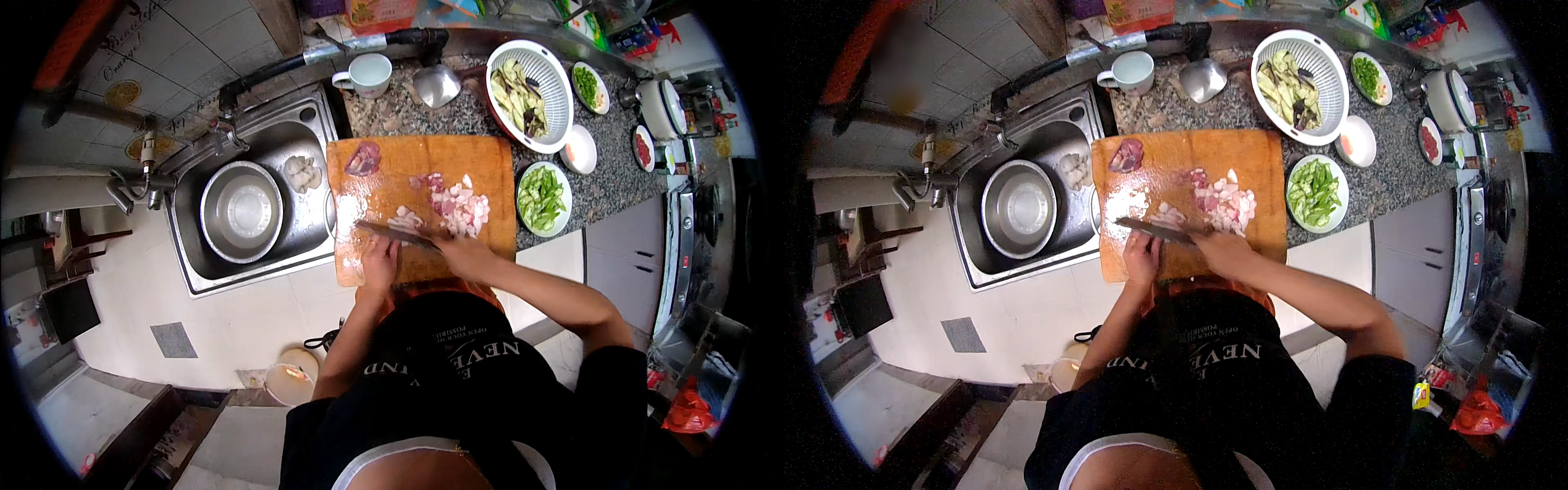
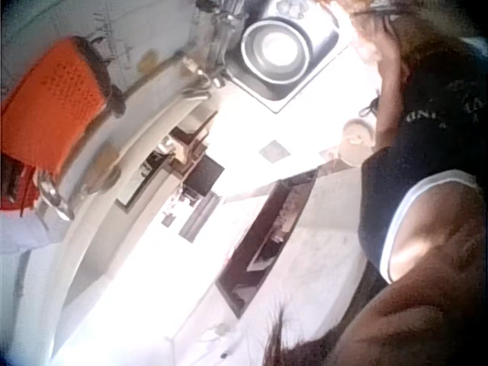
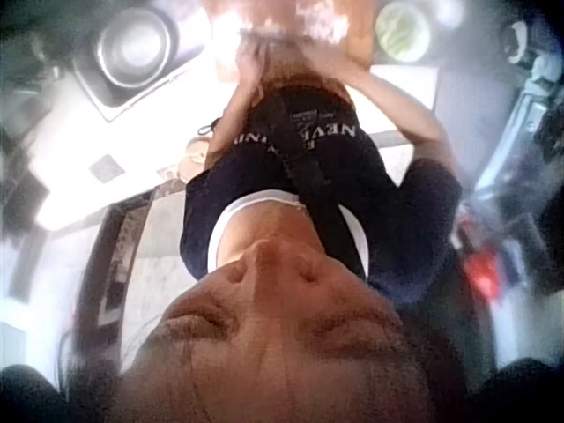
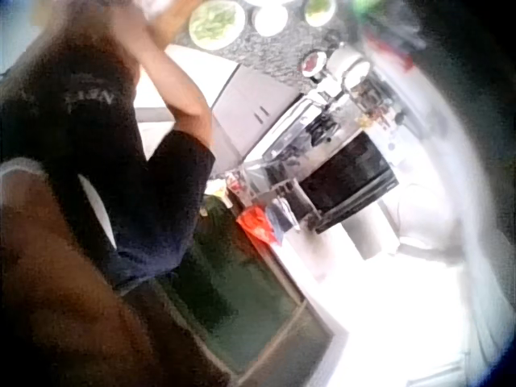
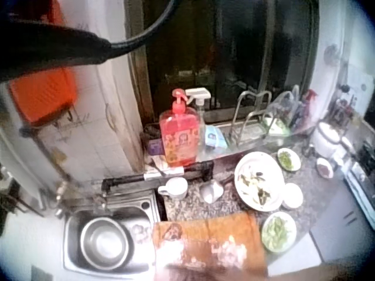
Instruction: The person slices meat on a wooden cutting board with a large knife, then transfers the sliced pieces to a bowl in the sink for washing before continuing to slice more meat.
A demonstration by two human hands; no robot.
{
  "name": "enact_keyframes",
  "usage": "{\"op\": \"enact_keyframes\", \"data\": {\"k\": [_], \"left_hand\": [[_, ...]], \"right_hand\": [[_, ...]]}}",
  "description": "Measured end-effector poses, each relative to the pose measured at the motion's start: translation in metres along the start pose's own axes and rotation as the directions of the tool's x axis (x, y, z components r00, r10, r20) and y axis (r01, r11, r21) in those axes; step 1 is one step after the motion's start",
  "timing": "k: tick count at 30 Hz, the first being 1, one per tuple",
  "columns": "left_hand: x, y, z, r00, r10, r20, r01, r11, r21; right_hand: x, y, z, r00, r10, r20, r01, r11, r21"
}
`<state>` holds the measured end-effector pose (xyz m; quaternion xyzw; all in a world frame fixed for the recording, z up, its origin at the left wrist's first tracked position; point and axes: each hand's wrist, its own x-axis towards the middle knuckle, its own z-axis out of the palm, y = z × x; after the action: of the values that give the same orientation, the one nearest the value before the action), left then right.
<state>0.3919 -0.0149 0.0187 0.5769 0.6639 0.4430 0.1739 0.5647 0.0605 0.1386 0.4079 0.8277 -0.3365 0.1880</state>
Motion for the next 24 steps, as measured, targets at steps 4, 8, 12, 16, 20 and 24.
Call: {"op": "enact_keyframes", "data": {"k": [4, 8, 12, 16, 20, 24], "left_hand": [[0.001, -0.001, 0.0, 0.996, -0.014, 0.094, 0.013, 1.0, 0.007], [0.008, 0.002, 0.003, 0.997, 0.078, -0.015, -0.079, 0.996, -0.042], [0.007, 0.004, 0.002, 0.998, 0.044, -0.04, -0.045, 0.999, -0.019], [0.0, 0.0, 0.002, 1.0, 0.015, 0.004, -0.015, 1.0, -0.004], [0.003, 0.003, 0.002, 0.999, 0.025, 0.032, -0.024, 0.999, -0.025], [0.007, 0.003, 0.0, 0.998, 0.047, 0.051, -0.046, 0.999, -0.027]], "right_hand": [[0.06, -0.026, 0.013, 0.984, -0.096, -0.153, 0.108, 0.991, 0.073], [0.044, -0.023, -0.013, 0.956, -0.152, -0.249, 0.18, 0.979, 0.096], [-0.01, -0.001, -0.023, 0.993, -0.05, -0.105, 0.044, 0.997, -0.058], [-0.025, 0.003, -0.022, 0.996, 0.032, 0.077, -0.027, 0.997, -0.071], [0.01, -0.002, 0.008, 0.997, 0.017, -0.081, -0.01, 0.996, 0.083], [0.063, -0.021, 0.008, 0.981, -0.117, -0.154, 0.133, 0.987, 0.093]]}}
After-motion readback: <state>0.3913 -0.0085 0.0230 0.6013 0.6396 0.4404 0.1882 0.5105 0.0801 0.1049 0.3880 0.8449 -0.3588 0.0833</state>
